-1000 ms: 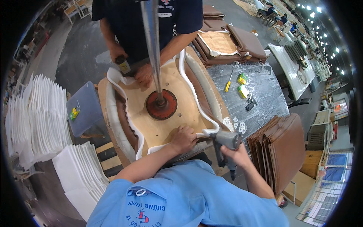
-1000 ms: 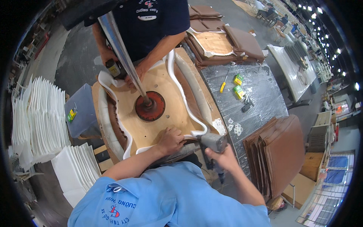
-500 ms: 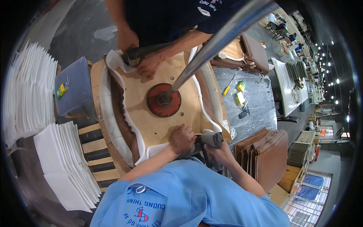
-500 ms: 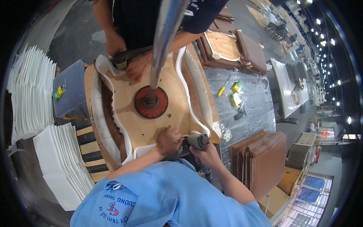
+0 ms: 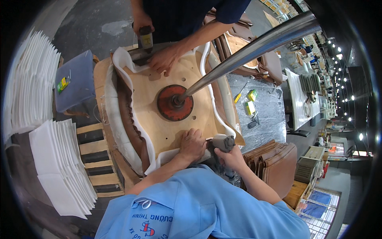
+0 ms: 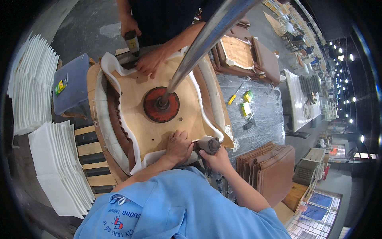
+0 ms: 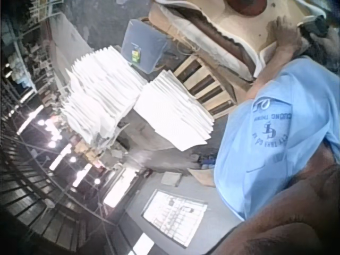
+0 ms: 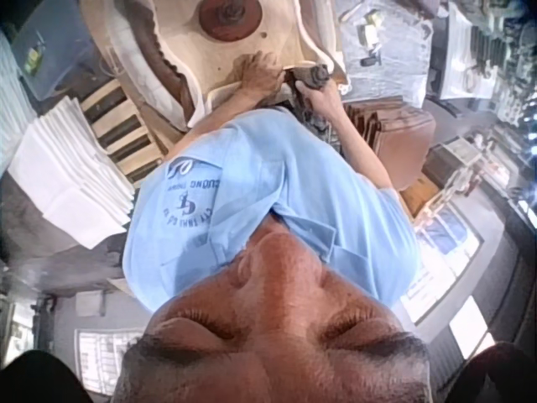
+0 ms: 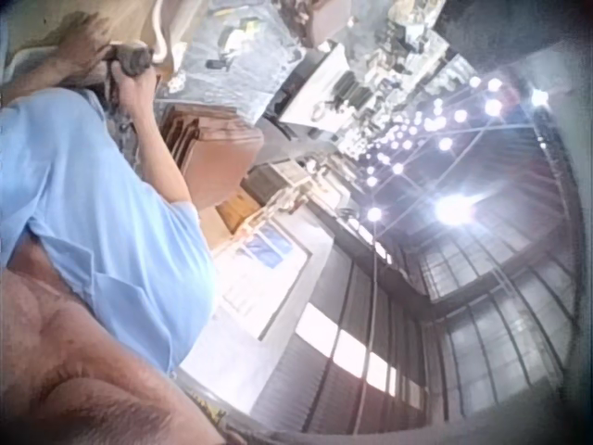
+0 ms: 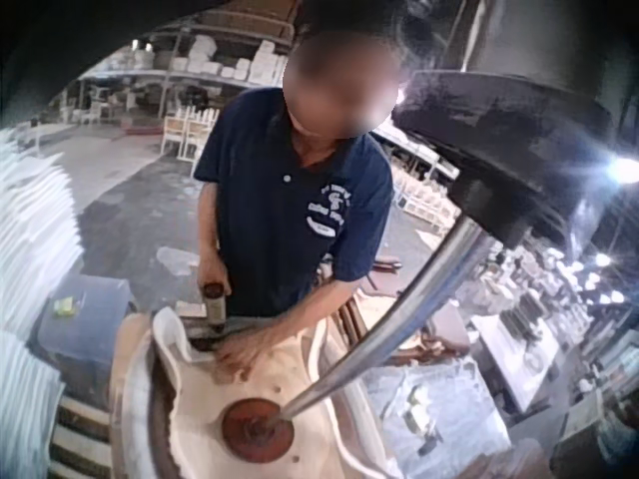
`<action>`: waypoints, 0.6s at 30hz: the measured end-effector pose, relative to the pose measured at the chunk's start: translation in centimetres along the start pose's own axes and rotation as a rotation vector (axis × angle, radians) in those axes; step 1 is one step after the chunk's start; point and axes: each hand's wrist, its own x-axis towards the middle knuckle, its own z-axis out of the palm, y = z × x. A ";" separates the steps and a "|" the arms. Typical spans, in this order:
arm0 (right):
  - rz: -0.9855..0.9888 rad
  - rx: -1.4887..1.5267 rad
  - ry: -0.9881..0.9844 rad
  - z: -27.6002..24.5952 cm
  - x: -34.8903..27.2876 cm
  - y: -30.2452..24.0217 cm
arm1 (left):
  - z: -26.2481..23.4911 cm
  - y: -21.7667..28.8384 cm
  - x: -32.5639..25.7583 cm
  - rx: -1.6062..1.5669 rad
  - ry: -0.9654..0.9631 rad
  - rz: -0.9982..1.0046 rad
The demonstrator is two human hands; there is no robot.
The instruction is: The person places a brown fabric sheet and a white foam sheet onto a chair seat base, then uses a staple gun to secure the foam and fabric around the edges. The process is repeated for a second seat.
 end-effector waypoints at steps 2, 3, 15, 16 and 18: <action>-0.013 0.046 0.005 -0.1 -0.1 0.3 | 0.1 0.0 0.3 -0.025 0.046 0.007; -0.030 0.069 -0.003 -0.1 0.0 0.6 | 0.1 0.1 0.4 -0.038 0.065 0.013; 0.001 0.006 -0.024 0.1 0.3 1.2 | 0.1 0.5 -0.1 -0.099 0.050 -0.025; 0.011 0.002 -0.028 0.1 0.3 0.8 | 0.2 0.5 -0.2 -0.075 0.052 -0.026; 0.013 -0.032 -0.030 0.1 0.3 -0.1 | 0.5 0.3 -0.2 -0.028 0.058 -0.026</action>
